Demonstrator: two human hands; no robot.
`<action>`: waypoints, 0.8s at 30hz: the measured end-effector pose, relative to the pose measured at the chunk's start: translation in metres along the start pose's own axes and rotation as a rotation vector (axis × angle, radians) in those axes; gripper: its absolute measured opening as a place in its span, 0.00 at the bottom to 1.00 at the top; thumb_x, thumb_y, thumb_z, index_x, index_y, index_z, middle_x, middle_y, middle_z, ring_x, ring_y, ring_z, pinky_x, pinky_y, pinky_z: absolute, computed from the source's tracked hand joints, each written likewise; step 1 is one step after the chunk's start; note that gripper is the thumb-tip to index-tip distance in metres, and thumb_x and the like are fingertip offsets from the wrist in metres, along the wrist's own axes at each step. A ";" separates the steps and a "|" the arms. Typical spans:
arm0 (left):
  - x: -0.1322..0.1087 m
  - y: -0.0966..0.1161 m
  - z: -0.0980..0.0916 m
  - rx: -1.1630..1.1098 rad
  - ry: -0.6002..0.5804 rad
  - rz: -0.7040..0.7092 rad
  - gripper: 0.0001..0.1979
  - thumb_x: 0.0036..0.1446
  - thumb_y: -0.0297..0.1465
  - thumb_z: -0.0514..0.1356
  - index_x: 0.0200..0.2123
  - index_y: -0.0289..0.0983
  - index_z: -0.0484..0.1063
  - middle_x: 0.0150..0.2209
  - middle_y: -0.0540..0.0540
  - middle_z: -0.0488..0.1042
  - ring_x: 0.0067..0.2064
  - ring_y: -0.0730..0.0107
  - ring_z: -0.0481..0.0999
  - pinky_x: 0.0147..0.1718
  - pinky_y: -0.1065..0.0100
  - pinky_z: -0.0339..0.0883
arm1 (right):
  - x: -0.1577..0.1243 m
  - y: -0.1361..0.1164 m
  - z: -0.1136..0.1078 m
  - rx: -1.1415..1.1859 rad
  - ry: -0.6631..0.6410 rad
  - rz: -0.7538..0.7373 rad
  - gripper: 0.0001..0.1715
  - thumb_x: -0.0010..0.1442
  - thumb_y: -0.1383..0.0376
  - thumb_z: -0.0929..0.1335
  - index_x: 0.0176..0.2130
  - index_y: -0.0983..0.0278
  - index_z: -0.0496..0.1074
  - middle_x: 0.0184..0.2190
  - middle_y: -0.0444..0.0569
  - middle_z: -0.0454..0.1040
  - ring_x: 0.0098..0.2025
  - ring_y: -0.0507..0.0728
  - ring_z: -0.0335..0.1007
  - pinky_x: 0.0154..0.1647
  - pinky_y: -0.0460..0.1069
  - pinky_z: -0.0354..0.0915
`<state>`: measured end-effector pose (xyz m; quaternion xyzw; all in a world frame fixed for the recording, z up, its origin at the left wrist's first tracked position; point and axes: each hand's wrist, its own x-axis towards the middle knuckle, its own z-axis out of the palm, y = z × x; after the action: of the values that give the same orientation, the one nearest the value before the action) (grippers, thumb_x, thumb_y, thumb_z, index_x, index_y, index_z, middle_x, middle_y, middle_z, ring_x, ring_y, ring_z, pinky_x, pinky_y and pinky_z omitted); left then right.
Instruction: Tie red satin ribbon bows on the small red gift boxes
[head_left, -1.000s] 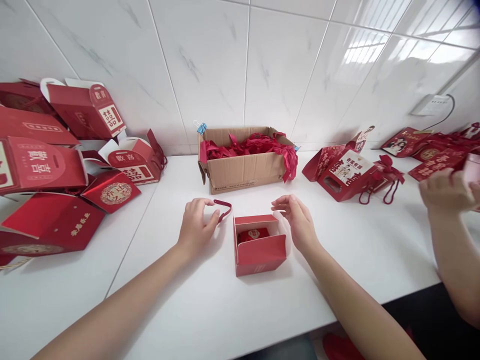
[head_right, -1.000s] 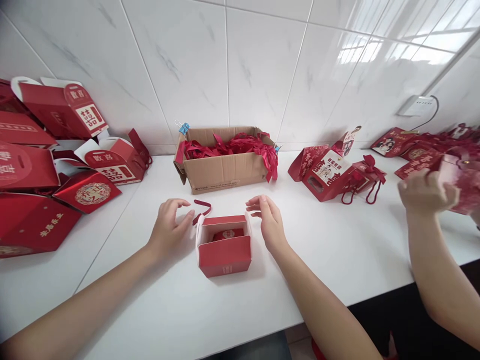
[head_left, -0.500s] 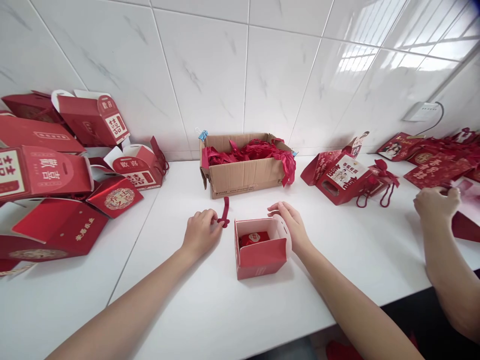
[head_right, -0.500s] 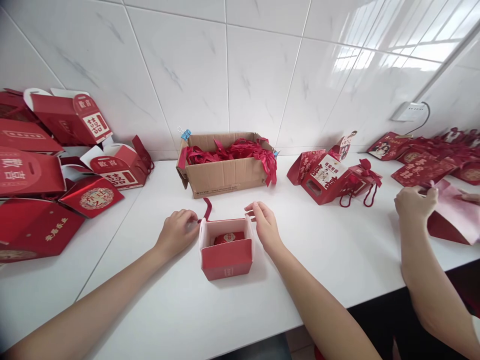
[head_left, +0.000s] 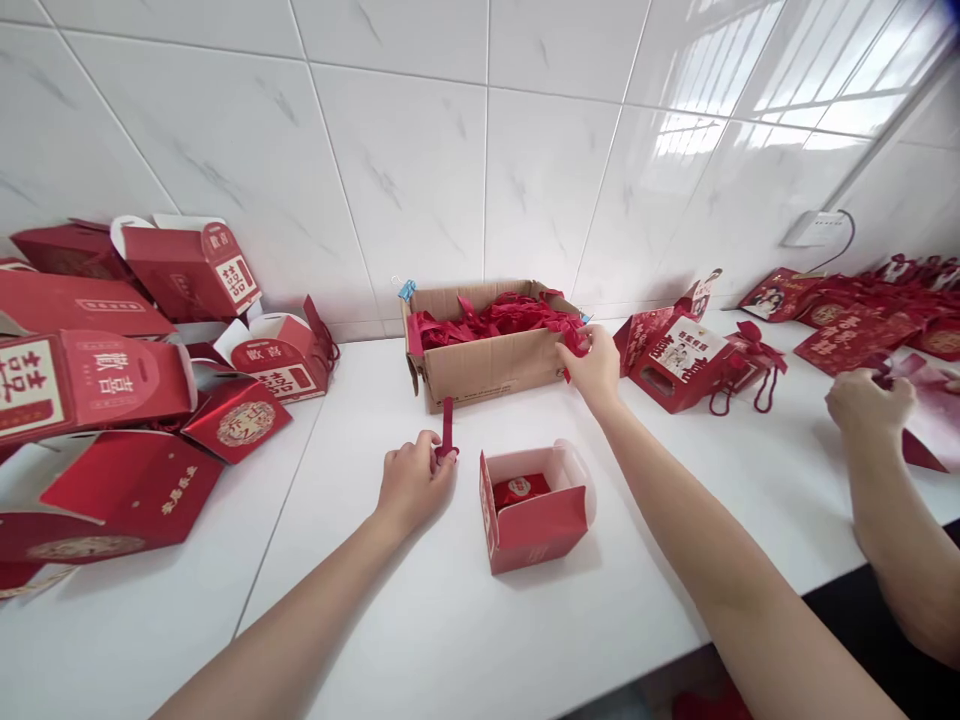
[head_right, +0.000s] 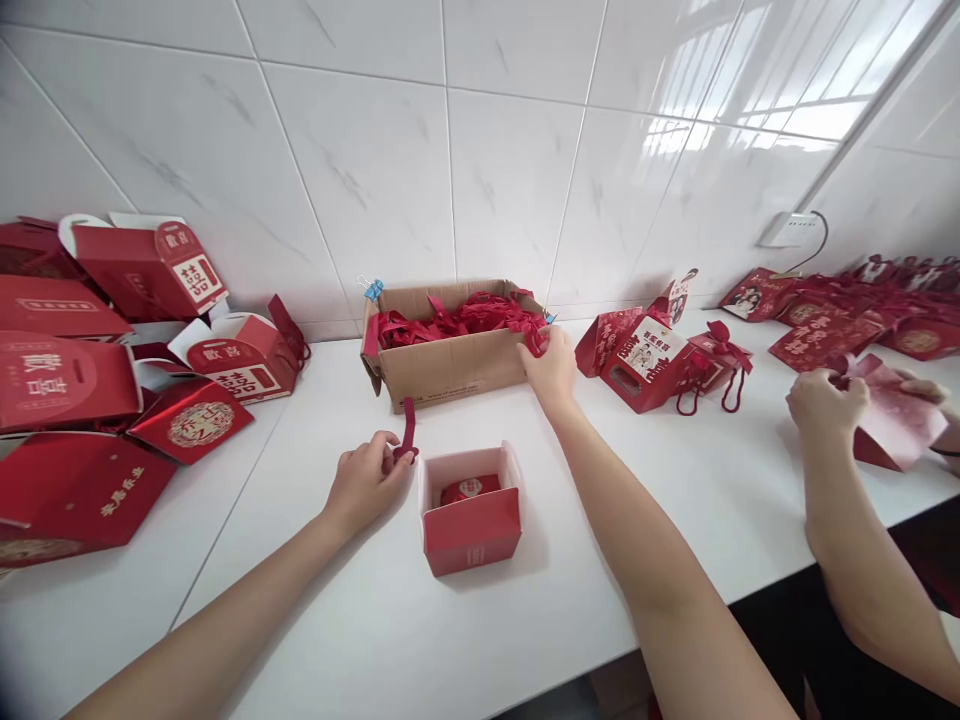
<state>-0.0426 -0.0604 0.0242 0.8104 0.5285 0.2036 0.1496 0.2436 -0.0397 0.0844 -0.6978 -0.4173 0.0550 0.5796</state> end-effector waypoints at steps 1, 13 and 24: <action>0.000 0.000 0.000 -0.001 0.000 0.000 0.10 0.58 0.40 0.49 0.37 0.39 0.60 0.24 0.52 0.68 0.31 0.63 0.70 0.41 0.59 0.58 | 0.003 -0.003 -0.001 -0.045 0.003 -0.022 0.14 0.45 0.59 0.70 0.32 0.64 0.71 0.34 0.51 0.72 0.36 0.58 0.65 0.38 0.53 0.61; 0.000 0.002 -0.001 0.007 -0.019 -0.011 0.12 0.57 0.40 0.49 0.38 0.39 0.62 0.25 0.52 0.69 0.32 0.62 0.70 0.43 0.59 0.57 | -0.033 -0.087 -0.081 0.497 0.031 -0.321 0.07 0.51 0.60 0.71 0.29 0.61 0.71 0.27 0.44 0.71 0.30 0.53 0.69 0.30 0.48 0.65; 0.001 0.002 0.000 0.075 -0.025 0.011 0.13 0.57 0.40 0.48 0.40 0.38 0.62 0.26 0.51 0.68 0.33 0.62 0.70 0.41 0.59 0.58 | -0.053 -0.098 -0.156 0.659 0.061 -0.359 0.12 0.62 0.62 0.60 0.34 0.52 0.71 0.31 0.47 0.67 0.36 0.58 0.67 0.39 0.55 0.65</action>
<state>-0.0408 -0.0604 0.0258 0.8208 0.5295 0.1744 0.1247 0.2459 -0.1953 0.1967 -0.3910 -0.4755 0.0631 0.7855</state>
